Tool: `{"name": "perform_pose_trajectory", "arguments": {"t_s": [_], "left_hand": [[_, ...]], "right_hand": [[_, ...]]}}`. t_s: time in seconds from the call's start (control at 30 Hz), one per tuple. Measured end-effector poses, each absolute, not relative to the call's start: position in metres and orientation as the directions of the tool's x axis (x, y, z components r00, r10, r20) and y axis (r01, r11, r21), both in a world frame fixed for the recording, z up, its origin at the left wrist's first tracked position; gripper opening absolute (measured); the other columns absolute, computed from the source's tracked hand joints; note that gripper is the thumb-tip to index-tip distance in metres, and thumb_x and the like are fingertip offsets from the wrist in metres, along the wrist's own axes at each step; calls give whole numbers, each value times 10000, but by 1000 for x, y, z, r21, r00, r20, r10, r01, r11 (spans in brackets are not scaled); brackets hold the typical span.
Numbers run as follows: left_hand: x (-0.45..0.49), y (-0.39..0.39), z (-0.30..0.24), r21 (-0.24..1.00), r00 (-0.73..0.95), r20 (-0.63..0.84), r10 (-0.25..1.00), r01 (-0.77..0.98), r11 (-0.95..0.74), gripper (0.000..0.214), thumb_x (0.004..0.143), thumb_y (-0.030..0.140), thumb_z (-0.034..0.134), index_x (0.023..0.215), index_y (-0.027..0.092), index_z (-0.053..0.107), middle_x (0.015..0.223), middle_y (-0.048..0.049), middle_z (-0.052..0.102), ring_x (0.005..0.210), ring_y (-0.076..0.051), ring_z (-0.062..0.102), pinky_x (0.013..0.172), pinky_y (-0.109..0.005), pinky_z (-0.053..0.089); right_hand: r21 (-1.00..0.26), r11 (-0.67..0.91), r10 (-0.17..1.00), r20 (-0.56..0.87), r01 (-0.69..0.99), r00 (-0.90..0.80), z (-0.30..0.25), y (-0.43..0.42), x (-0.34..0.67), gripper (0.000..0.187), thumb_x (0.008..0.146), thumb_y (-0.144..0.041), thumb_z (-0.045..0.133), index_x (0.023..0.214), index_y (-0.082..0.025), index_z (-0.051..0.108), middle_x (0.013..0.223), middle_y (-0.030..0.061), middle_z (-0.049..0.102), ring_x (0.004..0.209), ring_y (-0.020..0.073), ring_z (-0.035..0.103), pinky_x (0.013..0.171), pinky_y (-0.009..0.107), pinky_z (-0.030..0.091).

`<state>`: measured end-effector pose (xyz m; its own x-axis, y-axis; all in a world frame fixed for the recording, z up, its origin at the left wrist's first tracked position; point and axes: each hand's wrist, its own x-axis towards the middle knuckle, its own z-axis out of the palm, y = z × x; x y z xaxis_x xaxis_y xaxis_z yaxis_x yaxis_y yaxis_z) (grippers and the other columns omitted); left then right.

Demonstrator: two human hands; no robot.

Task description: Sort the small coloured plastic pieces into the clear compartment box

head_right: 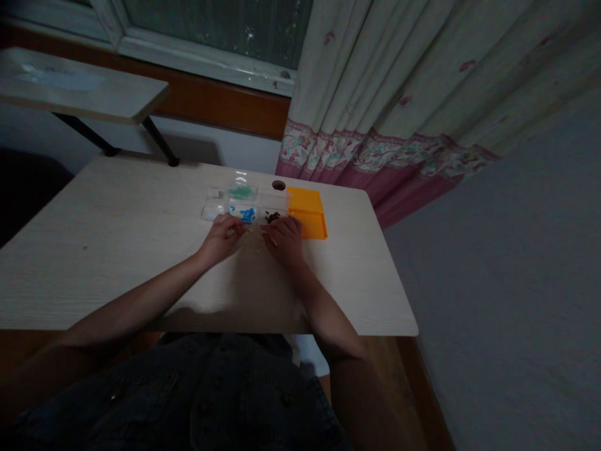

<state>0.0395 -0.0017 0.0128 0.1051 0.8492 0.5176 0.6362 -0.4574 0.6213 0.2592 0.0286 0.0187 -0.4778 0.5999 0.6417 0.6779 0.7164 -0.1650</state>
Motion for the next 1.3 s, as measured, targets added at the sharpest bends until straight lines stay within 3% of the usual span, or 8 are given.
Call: {"name": "perform_pose_trajectory", "arguments": {"t_s": [0.2,0.4,0.7,0.93,1.1,1.3], "left_hand": [[44,-10,8,747,185,470,863,437,-500,236,935,376,517,810,191,593,808,-31,583,833,-177,524,805,-322,409],[36,-9,7,822,93,404,910,399,-405,259,937,349,468,747,188,539,751,-13,523,775,-161,514,740,-302,420],[38,-14,10,848,99,352,931,388,-362,312,936,385,488,721,180,583,748,-21,583,739,-148,539,690,-281,443],[36,-14,10,777,115,417,901,470,-419,325,944,393,496,746,184,646,736,-23,594,759,-161,548,735,-303,448],[17,-9,22,695,83,518,852,540,-475,293,969,345,462,879,209,705,819,-43,627,854,-181,567,845,-347,440],[2,-1,22,777,-126,505,854,496,-387,312,973,352,454,858,203,702,806,-45,626,832,-174,578,793,-326,465]], "right_hand": [[-170,783,543,656,599,-524,22,10,243,183,895,-298,634,1063,-295,703,931,9,701,1007,180,584,1061,400,349],[-197,790,556,630,581,-542,27,1,239,212,891,-291,637,1091,-329,696,929,1,702,985,183,601,1070,425,353],[-171,762,576,621,625,-532,28,-6,225,159,909,-266,608,1015,-328,709,876,-13,718,910,177,620,1056,410,374],[-117,780,540,621,614,-568,31,-6,230,182,905,-251,604,1027,-347,700,877,-15,713,925,174,612,1074,406,328],[-142,586,637,689,798,-346,29,24,265,159,919,-319,575,917,-277,729,832,22,709,871,193,595,986,404,371],[-194,269,755,651,943,-81,17,58,320,254,923,-338,522,910,-220,747,869,67,719,922,249,563,885,417,368]]}}
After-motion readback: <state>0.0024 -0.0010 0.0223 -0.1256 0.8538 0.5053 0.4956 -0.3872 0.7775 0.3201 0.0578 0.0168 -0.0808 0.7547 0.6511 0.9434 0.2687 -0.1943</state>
